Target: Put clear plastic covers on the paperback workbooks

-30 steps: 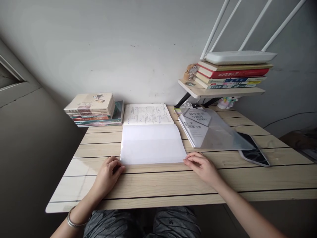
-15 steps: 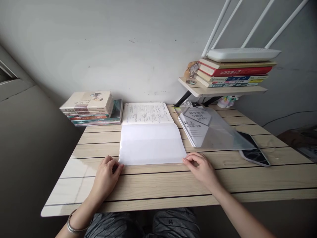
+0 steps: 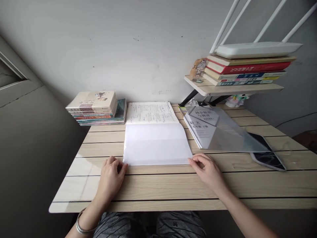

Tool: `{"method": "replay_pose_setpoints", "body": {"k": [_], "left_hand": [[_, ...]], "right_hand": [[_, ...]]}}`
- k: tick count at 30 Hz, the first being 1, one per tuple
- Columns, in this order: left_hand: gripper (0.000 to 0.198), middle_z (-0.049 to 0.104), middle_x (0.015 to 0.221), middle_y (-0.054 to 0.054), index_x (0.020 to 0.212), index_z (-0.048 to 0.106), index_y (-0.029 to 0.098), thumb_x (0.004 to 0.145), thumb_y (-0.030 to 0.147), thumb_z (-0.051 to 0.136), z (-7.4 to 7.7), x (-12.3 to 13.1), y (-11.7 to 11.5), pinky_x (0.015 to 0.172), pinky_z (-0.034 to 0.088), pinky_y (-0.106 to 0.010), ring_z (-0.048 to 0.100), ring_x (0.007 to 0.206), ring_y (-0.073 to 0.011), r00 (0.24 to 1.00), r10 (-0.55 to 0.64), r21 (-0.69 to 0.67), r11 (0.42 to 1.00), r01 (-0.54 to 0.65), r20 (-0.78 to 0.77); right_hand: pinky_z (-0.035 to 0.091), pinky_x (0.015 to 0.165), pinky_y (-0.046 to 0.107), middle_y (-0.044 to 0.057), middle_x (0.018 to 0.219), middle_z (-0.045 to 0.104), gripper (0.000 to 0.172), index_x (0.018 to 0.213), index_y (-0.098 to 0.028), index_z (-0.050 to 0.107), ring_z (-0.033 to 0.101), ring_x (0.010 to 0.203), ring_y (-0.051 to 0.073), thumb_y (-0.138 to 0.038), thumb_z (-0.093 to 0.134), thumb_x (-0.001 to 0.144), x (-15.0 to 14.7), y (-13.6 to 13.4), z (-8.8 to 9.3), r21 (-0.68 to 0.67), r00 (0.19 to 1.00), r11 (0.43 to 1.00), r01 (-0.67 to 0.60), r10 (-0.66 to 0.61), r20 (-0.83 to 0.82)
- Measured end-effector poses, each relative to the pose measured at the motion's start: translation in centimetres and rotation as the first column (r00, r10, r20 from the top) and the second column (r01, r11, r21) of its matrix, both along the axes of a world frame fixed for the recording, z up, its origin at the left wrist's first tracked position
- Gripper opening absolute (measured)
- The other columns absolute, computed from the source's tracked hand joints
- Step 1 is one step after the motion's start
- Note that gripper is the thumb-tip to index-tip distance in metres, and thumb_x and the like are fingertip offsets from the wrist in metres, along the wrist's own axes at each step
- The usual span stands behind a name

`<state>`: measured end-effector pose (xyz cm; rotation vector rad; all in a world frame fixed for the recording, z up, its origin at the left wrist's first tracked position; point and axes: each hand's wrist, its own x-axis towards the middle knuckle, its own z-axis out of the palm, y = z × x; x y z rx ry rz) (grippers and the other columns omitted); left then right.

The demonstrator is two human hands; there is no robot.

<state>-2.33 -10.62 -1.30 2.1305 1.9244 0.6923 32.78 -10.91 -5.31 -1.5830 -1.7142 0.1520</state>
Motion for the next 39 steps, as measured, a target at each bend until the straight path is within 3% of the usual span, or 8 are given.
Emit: {"method": "replay_pose_setpoints", "body": {"k": [21,39], "left_hand": [[0.032,0.055,0.078,-0.006,0.063,0.053,0.020,0.086,0.042,0.044,-0.2,0.2,0.1,0.075,0.044,-0.040,0.051,0.077,-0.0228,0.999,0.035,-0.027,0.999,-0.036,-0.041],[0.031,0.053,0.081,-0.009,0.069,0.054,0.019,0.089,0.037,0.039,-0.9,0.8,0.0,0.075,0.043,-0.040,0.049,0.077,-0.0251,0.963,0.057,0.031,0.998,-0.050,-0.262]], "right_hand": [[0.039,0.065,0.031,0.003,0.065,0.054,0.031,0.058,-0.022,0.043,0.049,0.065,0.018,-0.038,0.049,0.084,-0.2,0.2,-0.6,0.006,0.997,0.999,0.037,-0.037,0.070],[0.037,0.065,0.031,0.001,0.064,0.050,0.031,0.058,-0.023,0.039,0.047,0.065,0.018,-0.034,0.051,0.084,-0.4,0.3,-0.5,0.010,0.992,0.999,0.043,-0.044,0.118]]}}
